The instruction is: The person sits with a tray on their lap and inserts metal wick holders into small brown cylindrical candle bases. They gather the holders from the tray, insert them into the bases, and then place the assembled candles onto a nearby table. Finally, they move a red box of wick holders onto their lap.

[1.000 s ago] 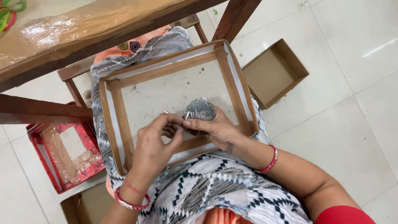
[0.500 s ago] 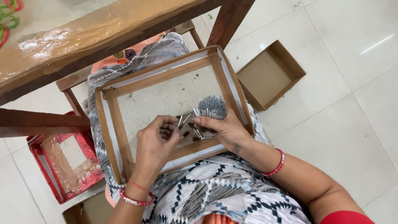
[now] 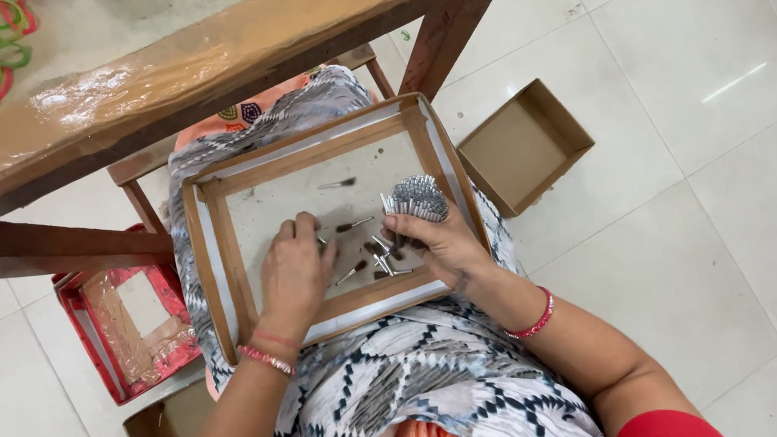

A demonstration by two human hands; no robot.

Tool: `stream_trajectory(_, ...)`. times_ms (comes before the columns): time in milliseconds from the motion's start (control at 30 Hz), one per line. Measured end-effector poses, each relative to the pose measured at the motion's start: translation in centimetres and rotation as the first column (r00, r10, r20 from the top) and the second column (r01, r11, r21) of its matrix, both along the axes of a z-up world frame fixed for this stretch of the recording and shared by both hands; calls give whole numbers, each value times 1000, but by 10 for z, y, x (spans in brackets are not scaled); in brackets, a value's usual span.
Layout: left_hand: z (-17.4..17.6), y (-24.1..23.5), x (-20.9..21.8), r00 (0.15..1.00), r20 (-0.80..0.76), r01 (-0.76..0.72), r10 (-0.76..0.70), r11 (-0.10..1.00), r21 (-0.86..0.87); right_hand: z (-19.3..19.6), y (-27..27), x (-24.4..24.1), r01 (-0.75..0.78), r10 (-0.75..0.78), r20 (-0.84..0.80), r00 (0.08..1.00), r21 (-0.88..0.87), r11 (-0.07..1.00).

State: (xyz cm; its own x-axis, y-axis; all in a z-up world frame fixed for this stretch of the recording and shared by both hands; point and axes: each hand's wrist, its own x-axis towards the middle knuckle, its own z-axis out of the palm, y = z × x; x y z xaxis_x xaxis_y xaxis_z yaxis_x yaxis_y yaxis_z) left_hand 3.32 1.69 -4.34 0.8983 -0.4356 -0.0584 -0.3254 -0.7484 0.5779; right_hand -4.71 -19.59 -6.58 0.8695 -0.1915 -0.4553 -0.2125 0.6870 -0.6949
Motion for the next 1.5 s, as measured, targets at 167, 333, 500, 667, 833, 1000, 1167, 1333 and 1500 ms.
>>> stream_trajectory(167, -22, -3, -2, 986, 104, 126, -134, 989, 75, 10, -7, -4, -9, 9, -3, 1000, -21, 1000)
stream_trajectory(333, 13, -13, 12, 988, 51, 154, -149, 978, -138, 2, -14, -1, 6, -6, -33, 999, -20, 1000)
stream_trajectory(500, -2, -24, 14, 939, 215, 299, -268, 946, -128, 2, -14, -1, 15, -15, 30, 999, -2, 1000)
stream_trajectory(667, 4, -25, 14, 985, 38, 173, -169, 964, -204, 3, -16, -2, 8, -8, 4, 1000, -3, 1000)
stream_trajectory(833, 49, -45, -8, 978, -170, 8, -123, 833, -553, 18, 6, -2, -11, 11, -1, 1000, -70, 998)
stream_trajectory(1000, 58, -48, 13, 973, -65, 137, -222, 781, -609, 8, -3, 5, 50, -48, 74, 996, -22, 999)
stream_trajectory(1167, -8, -34, 74, 791, 604, 157, -100, 987, -43, 15, -3, 10, 91, -91, -7, 996, 43, 995)
stream_trajectory(1333, 0, -39, 72, 928, 350, 206, -128, 959, -195, 14, -13, 13, 113, -108, 87, 990, -60, 992)
stream_trajectory(1500, 63, -36, 36, 962, -85, 200, -258, 885, -420, 30, -16, 11, 59, 8, 178, 984, -371, 927)
